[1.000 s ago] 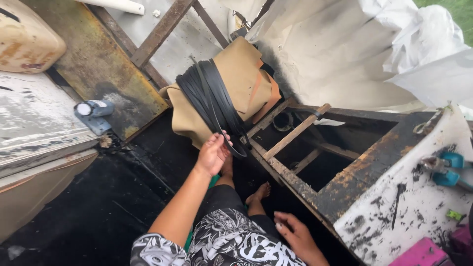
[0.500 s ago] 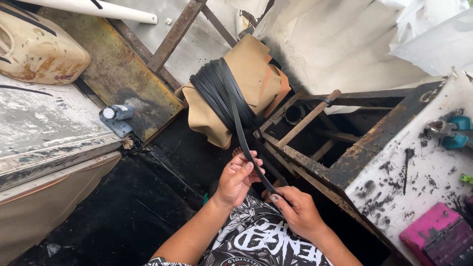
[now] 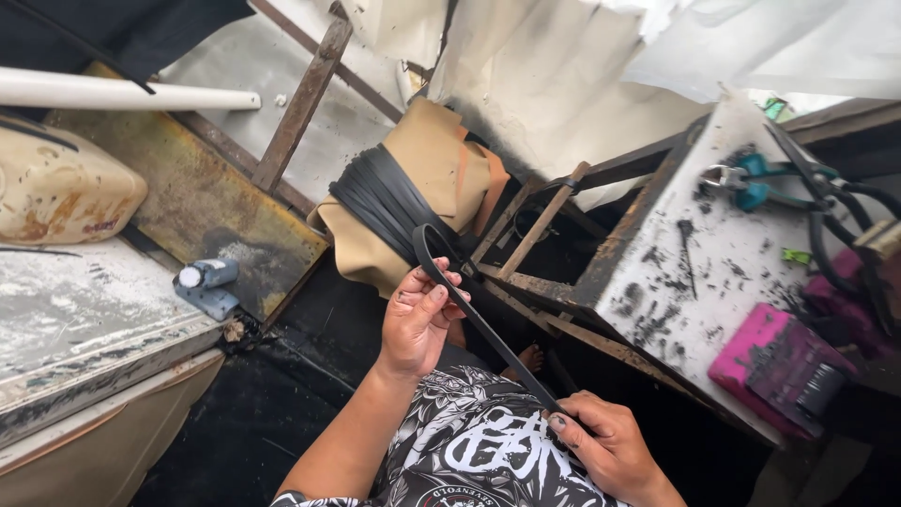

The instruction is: Sanding the edges of a long leather strip and hanging it on a line with clothespins.

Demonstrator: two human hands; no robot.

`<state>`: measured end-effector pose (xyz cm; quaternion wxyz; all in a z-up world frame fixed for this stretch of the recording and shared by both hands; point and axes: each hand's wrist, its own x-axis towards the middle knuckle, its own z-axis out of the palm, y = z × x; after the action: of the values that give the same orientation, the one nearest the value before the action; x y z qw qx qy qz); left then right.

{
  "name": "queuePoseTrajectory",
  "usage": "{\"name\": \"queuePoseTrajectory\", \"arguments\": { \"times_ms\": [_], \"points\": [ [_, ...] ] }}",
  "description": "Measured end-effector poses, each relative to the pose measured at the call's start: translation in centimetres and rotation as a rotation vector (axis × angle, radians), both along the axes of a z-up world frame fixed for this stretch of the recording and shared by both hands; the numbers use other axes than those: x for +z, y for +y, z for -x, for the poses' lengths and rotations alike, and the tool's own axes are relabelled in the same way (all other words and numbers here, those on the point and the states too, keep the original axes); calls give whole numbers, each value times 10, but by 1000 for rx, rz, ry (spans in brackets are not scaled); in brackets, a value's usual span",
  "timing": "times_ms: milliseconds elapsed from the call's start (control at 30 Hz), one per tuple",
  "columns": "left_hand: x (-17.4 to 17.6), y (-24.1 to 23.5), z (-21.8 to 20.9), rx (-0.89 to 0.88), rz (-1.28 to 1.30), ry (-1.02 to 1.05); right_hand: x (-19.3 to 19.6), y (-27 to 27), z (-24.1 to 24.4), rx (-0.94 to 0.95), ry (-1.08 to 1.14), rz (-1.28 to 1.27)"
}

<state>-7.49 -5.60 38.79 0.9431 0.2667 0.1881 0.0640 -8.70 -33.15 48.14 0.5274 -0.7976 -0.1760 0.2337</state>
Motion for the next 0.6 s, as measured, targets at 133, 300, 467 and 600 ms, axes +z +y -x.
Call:
{"name": "queuePoseTrajectory", "arguments": {
  "times_ms": [133,300,467,600],
  "points": [
    [9,-4,-7,12,-12,-42,-1,-25,9,-44,55,-6],
    [32,-8,-22,88,-89,-19,-36,-86,26,-179,247,113],
    [64,-12,-37,187,-272,23,-58,-148,36,-267,491,216],
    [115,-22,-39,282,-336,-52,-75,-193,50,-352,570,224]
  ]
}}
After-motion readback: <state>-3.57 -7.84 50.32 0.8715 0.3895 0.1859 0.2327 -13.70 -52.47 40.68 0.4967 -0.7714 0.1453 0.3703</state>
